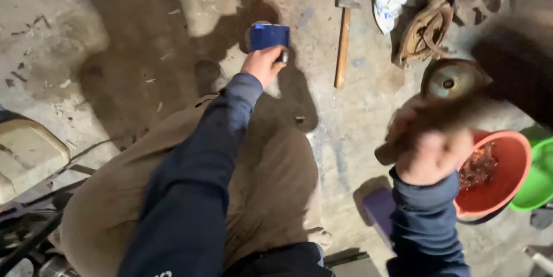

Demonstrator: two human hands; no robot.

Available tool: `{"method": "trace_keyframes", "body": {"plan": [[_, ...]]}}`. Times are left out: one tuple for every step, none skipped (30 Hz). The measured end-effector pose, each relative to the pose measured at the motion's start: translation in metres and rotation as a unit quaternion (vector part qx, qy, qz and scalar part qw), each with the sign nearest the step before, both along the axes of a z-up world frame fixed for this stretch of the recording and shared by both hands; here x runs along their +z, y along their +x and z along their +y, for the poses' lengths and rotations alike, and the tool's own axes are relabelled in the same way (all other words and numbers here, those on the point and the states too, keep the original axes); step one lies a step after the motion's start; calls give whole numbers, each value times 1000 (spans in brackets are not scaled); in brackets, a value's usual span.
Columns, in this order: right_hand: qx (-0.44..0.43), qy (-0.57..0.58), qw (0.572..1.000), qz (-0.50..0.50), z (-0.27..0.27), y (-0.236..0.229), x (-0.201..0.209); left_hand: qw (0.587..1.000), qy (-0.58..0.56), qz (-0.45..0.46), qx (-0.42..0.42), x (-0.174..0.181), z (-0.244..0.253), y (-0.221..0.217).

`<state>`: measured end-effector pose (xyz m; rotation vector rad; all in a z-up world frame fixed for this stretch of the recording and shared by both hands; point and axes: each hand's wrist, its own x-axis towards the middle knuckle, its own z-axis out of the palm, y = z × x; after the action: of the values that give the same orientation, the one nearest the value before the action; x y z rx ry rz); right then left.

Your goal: The person sits on the workshop floor and disassembles a blue electric motor. They hammer the housing, pry it open with a screwdriver, pull off the blue casing, and extract the internal rotor and stator components by hand.

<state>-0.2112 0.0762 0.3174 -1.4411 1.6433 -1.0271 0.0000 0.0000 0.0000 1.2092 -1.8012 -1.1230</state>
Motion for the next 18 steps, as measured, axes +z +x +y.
{"method": "trace_keyframes", "body": {"plan": [[7, -2, 1000, -1, 2, 6, -17, 1000, -2, -1, 7, 2, -1, -1], [8, -61, 997, 45, 5, 11, -34, 1000, 23, -3, 7, 4, -2, -2], [6, -120, 989, 88, 8, 17, -52, 999, 48, -7, 7, 5, -2, -2], [11, -123, 989, 85, 16, 20, -90, 999, 46, -10, 12, -4, -1, 1], [61, 41, 982, 174, 26, 21, -127, 998, 50, -31, 10, -14, 1, 0], [109, 203, 939, 257, 36, 21, -165, 997, 53, -52, 9, -24, 3, -3], [101, 209, 939, 253, 59, 26, -168, 997, 57, -54, -1, -20, 4, -2], [70, 238, 952, 178, 82, 32, -171, 999, 45, -20, -12, -17, 6, -1], [57, 271, 955, 105, 105, 33, -169, 999, 42, 13, -2, -12, 16, 1], [69, 282, 951, 104, 148, 24, -180, 998, 55, 11, 8, -12, 31, 3], [0, 316, 948, 38, 178, 22, -204, 997, 78, -12, 5, -15, 17, 1], [-67, 345, 936, -31, 205, 20, -230, 994, 100, -36, 3, -18, 1, -3], [-67, 344, 936, -37, 225, 10, -234, 994, 98, -41, 1, -23, -5, -1], [-45, 337, 940, -41, 246, -1, -241, 998, 62, -4, 25, -31, -10, 0], [-28, 338, 940, -43, 277, -12, -242, 998, 35, 36, 45, -41, -4, -3], [-34, 345, 937, -47, 291, -17, -239, 998, 43, 33, 38, -47, 0, 2], [-141, 447, 849, -244, 302, -22, -239, 982, 104, 141, 70, -54, 0, 5], [-238, 516, 704, -427, 314, -27, -238, 950, 164, 246, 102, -61, 0, 7]]}}
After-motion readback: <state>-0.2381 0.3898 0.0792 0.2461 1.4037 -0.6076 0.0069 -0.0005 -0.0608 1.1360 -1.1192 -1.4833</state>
